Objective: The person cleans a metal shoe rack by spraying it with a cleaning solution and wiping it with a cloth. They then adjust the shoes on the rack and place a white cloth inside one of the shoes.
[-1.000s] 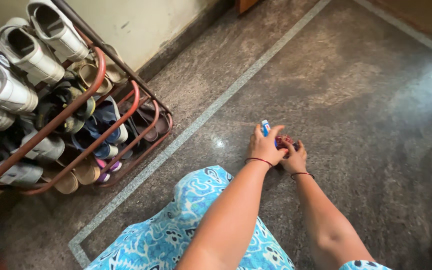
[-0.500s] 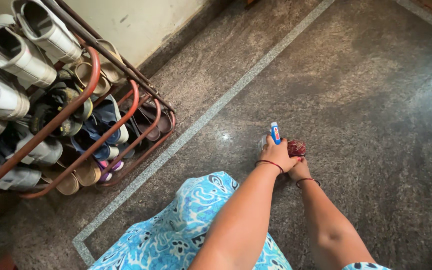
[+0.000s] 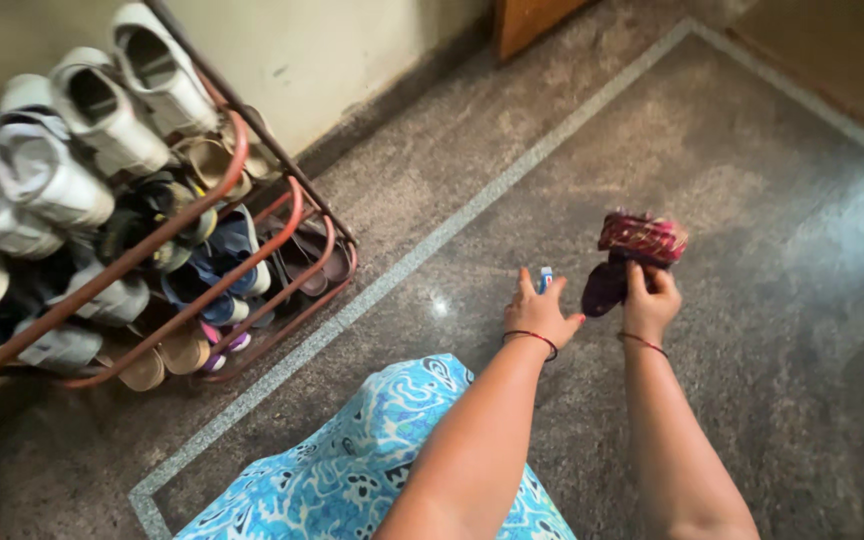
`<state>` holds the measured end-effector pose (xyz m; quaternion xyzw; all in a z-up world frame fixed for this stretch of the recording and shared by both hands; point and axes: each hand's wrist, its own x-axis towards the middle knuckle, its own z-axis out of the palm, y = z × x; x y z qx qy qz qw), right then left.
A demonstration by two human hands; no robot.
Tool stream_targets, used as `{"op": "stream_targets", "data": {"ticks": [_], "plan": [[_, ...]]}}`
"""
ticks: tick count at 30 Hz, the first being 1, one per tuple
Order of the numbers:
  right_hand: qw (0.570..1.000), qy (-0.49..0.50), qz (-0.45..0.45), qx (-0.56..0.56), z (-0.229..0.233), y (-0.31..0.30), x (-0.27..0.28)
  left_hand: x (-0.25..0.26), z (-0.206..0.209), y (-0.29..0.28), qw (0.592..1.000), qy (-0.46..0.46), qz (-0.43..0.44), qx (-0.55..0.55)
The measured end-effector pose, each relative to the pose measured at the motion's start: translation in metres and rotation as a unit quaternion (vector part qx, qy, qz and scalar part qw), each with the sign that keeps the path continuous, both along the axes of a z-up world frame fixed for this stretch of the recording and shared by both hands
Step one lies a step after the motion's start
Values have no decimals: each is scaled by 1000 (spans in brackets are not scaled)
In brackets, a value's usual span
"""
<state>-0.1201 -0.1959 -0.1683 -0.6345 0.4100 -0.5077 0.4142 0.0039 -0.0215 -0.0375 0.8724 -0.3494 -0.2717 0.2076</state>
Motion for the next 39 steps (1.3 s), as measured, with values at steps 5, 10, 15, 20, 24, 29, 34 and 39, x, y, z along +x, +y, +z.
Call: {"op": "stream_targets", "data": {"ticks": [5, 10, 15, 20, 24, 29, 34, 39], "plan": [[972, -166, 154, 64, 114, 20, 52, 15, 39, -2, 920, 119, 215, -305], [934, -133, 324, 68, 209, 103, 110, 33, 88, 26, 765, 171, 248, -570], [920, -93, 381, 13, 268, 186, 159, 78, 129, 110, 765, 148, 200, -595], [903, -106, 410, 70, 314, 255, 217, 147, 167, 238, 887, 2, 204, -414], [909, -63, 389, -137, 356, 307, 257, 209, 193, 351, 819, -285, 296, -401], [851, 119, 432, -273, 384, 396, 306, 261, 197, 458, 774, -474, 346, -238], [745, 53, 501, -437, 355, 495, 349, 298, 166, 491, 852, -458, 249, -50], [697, 84, 515, -492, 320, 487, 373, 303, 151, 494, 845, -478, 235, -47]]}}
